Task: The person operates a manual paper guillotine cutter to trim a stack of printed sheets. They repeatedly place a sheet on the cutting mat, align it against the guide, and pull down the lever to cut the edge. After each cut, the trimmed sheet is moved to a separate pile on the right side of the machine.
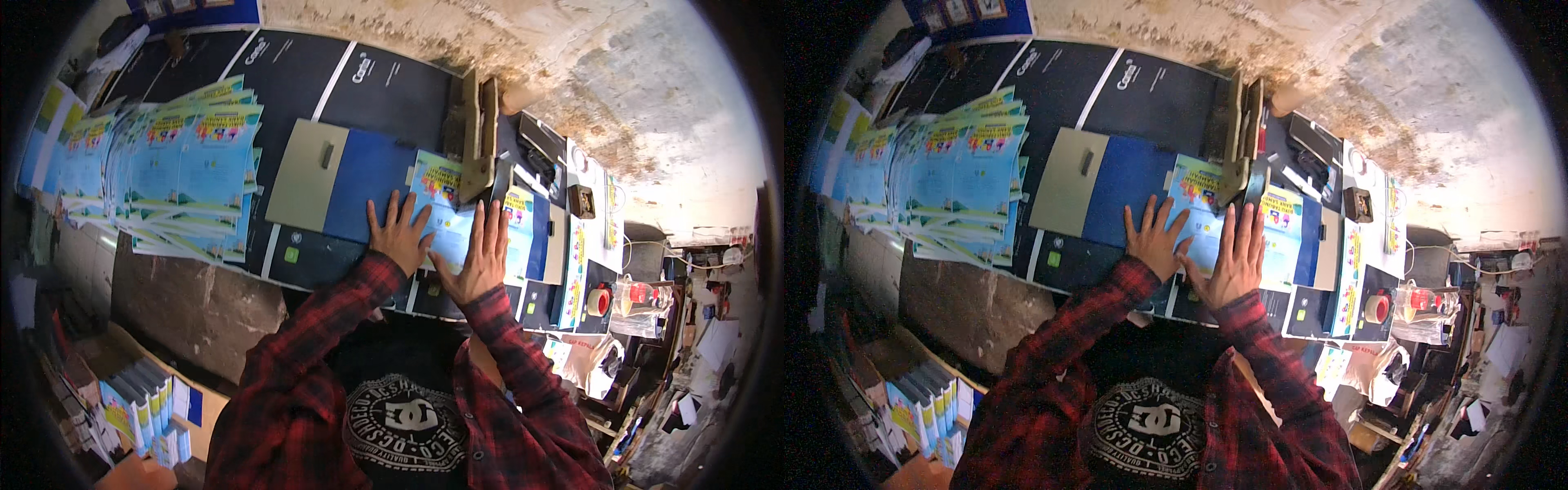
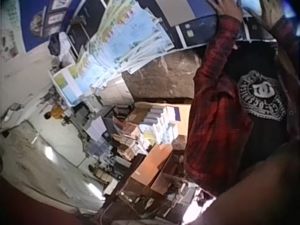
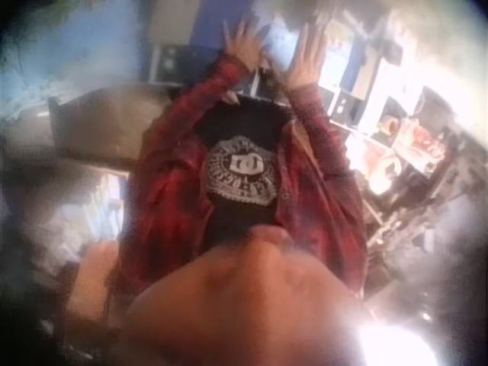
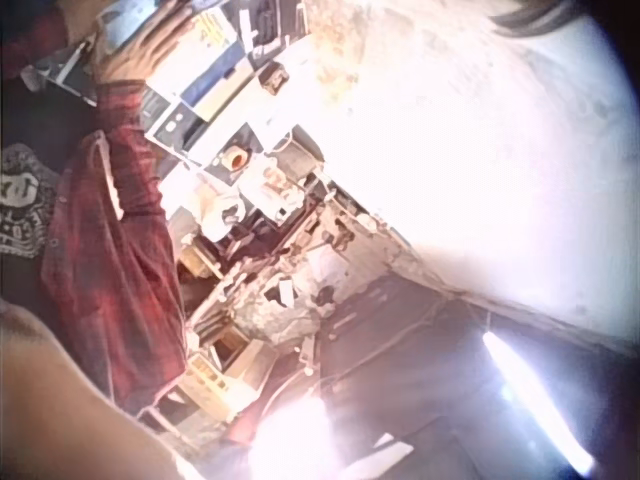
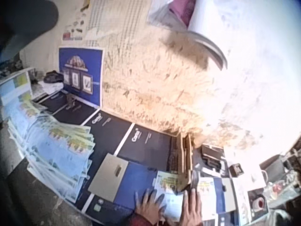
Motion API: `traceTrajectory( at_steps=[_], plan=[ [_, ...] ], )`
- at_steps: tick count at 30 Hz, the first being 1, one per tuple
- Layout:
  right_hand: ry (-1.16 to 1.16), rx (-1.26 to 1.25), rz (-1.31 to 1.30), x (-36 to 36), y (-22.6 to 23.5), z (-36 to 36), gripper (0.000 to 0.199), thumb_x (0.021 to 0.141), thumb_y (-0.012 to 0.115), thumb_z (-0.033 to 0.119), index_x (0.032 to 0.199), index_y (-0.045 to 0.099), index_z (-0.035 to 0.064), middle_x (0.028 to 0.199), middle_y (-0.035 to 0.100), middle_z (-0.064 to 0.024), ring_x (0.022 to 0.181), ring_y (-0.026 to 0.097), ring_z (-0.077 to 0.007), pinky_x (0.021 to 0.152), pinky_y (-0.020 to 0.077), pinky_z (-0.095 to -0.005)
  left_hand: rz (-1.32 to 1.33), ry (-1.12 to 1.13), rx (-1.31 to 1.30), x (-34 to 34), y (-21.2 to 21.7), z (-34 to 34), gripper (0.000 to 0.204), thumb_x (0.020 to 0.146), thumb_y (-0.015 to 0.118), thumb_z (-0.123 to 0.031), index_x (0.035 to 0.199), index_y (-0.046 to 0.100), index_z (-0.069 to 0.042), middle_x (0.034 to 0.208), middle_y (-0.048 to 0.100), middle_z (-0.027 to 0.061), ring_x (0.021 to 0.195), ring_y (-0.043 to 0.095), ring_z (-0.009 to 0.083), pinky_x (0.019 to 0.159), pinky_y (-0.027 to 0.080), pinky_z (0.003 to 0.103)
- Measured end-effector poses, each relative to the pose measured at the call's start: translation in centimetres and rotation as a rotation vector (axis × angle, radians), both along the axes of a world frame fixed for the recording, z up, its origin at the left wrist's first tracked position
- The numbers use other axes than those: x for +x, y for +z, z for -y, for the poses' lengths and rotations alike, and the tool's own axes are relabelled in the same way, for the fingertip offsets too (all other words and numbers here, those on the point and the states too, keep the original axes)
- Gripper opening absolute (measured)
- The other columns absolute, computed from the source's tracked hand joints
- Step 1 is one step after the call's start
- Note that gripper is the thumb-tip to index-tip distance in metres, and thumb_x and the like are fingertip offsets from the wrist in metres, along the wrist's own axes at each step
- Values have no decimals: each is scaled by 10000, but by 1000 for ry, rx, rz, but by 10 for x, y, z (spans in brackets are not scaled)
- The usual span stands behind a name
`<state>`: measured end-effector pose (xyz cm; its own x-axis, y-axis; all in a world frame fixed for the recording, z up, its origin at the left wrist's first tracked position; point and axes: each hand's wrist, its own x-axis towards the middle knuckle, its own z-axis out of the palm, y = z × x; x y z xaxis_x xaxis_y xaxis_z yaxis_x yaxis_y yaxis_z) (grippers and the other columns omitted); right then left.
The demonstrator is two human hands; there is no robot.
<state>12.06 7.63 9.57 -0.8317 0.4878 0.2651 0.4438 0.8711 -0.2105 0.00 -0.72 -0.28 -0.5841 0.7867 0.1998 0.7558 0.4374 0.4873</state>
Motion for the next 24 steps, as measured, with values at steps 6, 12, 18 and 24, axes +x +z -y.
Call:
traceTrajectory(
  at_steps=[6, 12, 18, 24],
  plan=[
    [111, -1564, -549, -3, 80, -110, 621, 938, 627, 274, 1431, 403, -30, 1452, 446, -223, 1317, 461, -240, 1098, 359, -363, -27, 4, 14, -5, -4, -4, 550, 933, 534, -445, 1380, 514, -125, 1469, 383, 166, 1428, 257, 408, 1106, 90, 712],
    [-29, -35, 148, 88, -94, -176, 938, 790, 726, 516, 1481, 325, 24, 1459, 409, -251, 1272, 467, -441, 1050, 409, -486, 73, 246, 127, -8, 10, -21, 611, 885, 642, -442, 1234, 549, 52, 1276, 507, 226, 1207, 455, 390, 1009, 346, 531],
    [-245, -282, 11, 110, -126, -121, 882, 801, 731, 481, 1442, 380, -13, 1422, 433, -288, 1332, 399, -434, 1109, 317, -495, 1015, 197, 322, -39, -18, -29, 461, 873, 724, -389, 1035, 689, 41, 842, 732, 71, 693, 648, 136, 673, 513, 305],
    [-7, -45, -70, 20, -97, -51, 834, 825, 730, 425, 1432, 398, -40, 1471, 370, -314, 1371, 382, -426, 1120, 346, -446, 1114, 410, 316, -169, -117, 64, 414, 866, 729, -371, 1023, 737, 11, 869, 736, 90, 733, 653, 131, 700, 524, 319]
  ],
)
